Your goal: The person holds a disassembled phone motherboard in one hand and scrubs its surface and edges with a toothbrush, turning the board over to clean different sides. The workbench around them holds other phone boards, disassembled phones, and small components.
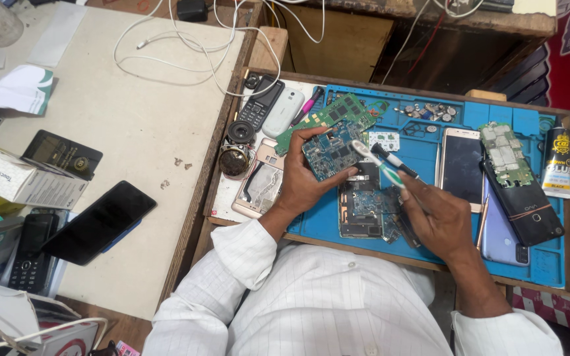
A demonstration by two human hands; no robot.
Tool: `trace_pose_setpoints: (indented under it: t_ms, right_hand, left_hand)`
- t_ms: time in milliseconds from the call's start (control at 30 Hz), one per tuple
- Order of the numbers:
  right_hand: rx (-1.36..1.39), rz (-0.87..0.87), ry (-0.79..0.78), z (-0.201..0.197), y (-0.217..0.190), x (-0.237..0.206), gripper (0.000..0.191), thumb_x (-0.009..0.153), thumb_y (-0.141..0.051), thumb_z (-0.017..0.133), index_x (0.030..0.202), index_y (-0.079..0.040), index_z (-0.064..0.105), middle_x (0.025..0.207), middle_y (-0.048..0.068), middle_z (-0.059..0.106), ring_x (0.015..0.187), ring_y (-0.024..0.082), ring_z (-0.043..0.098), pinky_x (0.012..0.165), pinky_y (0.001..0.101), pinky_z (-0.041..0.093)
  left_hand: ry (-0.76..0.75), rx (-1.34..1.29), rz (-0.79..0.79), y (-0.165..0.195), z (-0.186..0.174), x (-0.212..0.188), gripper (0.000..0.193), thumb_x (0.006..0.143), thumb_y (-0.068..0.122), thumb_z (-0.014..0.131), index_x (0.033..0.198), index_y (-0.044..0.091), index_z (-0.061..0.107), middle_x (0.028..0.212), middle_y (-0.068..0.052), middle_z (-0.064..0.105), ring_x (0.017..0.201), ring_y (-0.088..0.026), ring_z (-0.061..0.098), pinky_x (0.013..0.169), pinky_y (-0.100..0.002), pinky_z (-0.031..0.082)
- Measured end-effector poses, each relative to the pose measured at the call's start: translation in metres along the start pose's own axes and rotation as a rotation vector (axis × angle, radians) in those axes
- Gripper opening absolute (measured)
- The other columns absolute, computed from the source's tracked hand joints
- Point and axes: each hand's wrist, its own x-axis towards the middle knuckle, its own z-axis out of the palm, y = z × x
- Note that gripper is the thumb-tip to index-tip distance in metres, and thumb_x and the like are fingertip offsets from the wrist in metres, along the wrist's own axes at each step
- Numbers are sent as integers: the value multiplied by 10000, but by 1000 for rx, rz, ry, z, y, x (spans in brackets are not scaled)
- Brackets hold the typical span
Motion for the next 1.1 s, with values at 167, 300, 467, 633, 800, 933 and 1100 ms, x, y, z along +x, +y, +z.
trace_pose_setpoints:
  t_ms: [167,300,467,633,800,933,1100]
  right_hand:
    - [46,32,16,2,1,-1,366,1002,-120,687,1368,-138,682,729,72,677,567,102,607,513,294,451]
    - [73,45,-66,2,0,-1,371,954,-125,704,1324,-141,708,645,75,647,500,110,577,481,315,438]
    - [114,45,-73,-2,-4,-1,358,957,-128,698,1315,-132,706,684,77,660,526,108,598,495,308,448]
    - [119,19,-15,-1,-5,0,331,993,-124,675,1324,-115,697,775,77,703,627,94,661,527,271,481]
    - [107,126,1,0,-2,2,346,999,-119,666,1343,-97,695,688,71,681,570,100,620,499,283,446]
    - [113,124,8,0,-1,3,343,1010,-124,656,1351,-97,686,690,58,682,581,77,623,498,267,449]
    - [120,101,23,-1,-1,2,344,1021,-123,650,1362,-87,682,707,56,681,593,71,615,510,258,450]
  left_hand:
    - [18,-53,-12,0,0,1,788,782,141,930,1373,65,414,1307,-141,569,1220,-211,670,1075,-335,608]
    - [34,-116,-34,1,0,3,779,774,116,925,1357,71,409,1284,-141,595,1197,-213,687,1043,-336,618]
    - [44,-145,-36,2,0,3,774,782,107,919,1358,80,402,1282,-137,594,1191,-214,693,1041,-338,619]
    - [4,-82,-9,1,-1,0,779,788,111,924,1376,81,414,1284,-117,557,1213,-219,664,1057,-339,605]
    - [-123,-96,-74,0,-2,-1,792,766,162,931,1370,115,420,1272,-87,545,1218,-205,666,1045,-338,633]
    - [-191,-61,-70,-1,-2,-2,796,760,169,936,1375,126,433,1272,-75,567,1222,-204,670,1060,-344,622]
    - [-255,-51,-31,-2,-1,-3,769,769,145,933,1379,123,465,1291,-67,556,1230,-204,660,1070,-338,601]
